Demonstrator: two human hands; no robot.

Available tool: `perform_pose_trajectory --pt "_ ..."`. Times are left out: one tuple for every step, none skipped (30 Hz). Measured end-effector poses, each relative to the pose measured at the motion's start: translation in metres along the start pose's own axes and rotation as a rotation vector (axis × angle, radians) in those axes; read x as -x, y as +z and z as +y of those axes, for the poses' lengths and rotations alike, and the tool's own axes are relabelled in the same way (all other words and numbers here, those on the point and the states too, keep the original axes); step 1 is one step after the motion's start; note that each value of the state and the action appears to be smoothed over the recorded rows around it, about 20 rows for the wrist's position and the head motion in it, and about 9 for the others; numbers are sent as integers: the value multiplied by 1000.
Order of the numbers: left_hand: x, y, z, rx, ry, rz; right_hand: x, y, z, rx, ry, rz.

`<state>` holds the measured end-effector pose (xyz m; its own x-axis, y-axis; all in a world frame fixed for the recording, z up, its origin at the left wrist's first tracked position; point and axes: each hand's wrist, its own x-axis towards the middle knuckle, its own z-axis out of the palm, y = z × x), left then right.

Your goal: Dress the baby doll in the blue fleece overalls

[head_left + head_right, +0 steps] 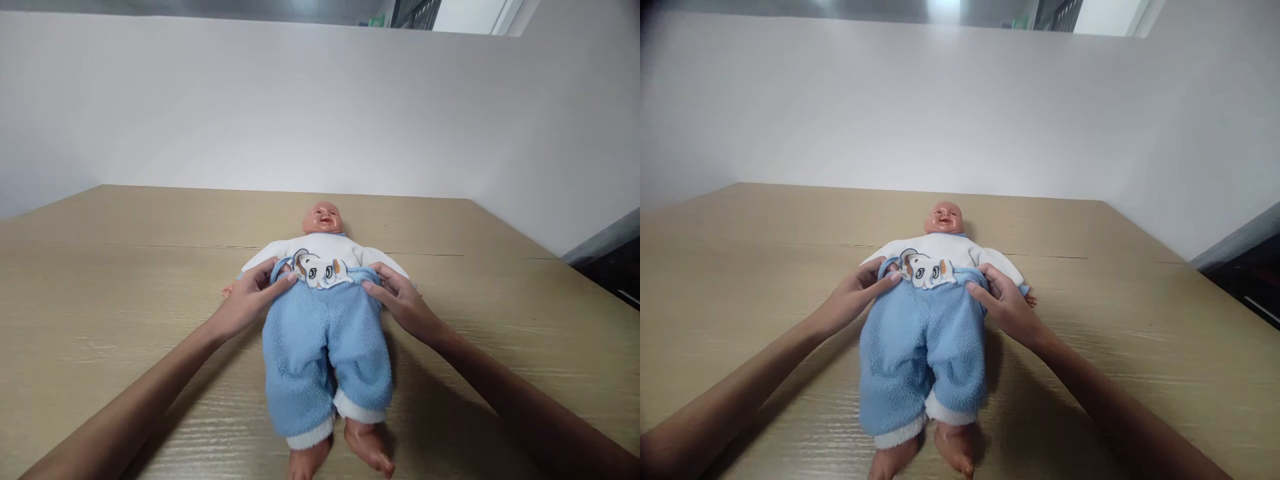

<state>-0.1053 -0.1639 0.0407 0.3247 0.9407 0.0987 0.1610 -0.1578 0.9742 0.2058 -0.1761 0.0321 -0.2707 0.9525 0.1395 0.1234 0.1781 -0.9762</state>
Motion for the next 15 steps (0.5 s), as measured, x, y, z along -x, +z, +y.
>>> perform_pose_trajectory --pt "-7 0 1 -17 20 20 -8 0 0 11 -13 14" --pt "-13 0 1 -34 35 45 -17 0 2 21 -18 40" --pt "-19 0 -2 -54 43 73 -25 -1 6 34 -14 68" --pt "-24 0 -5 -78 42 96 -32 -2 12 51 -2 95" --pt "-27 0 -10 -106 32 109 -36 -4 19 71 13 117" --pt "-29 0 -15 -134 15 112 -39 -6 27 88 28 129" --pt "-29 -1 -21 -150 -7 102 -39 -7 34 99 41 131" --pt "-27 -3 -26 -148 -27 83 -37 -9 40 99 52 122" --pt "-25 -4 -30 -124 -45 53 -34 -9 44 78 66 107" --pt "-22 -6 -34 -78 -66 18 -31 -8 47 29 81 101" --pt "-19 -8 -38 -7 -91 -12 -27 -7 48 -44 101 98" --pt "-17 -9 -41 79 -123 -37 -24 -4 48 -131 124 102" --pt "-16 -10 -43 173 -157 -54 -21 0 46 -215 142 116" --pt "-16 -11 -45 261 -189 -60 -19 4 44 -273 151 138" --pt "-17 -11 -46 335 -213 -55 -19 8 42 -301 151 166"
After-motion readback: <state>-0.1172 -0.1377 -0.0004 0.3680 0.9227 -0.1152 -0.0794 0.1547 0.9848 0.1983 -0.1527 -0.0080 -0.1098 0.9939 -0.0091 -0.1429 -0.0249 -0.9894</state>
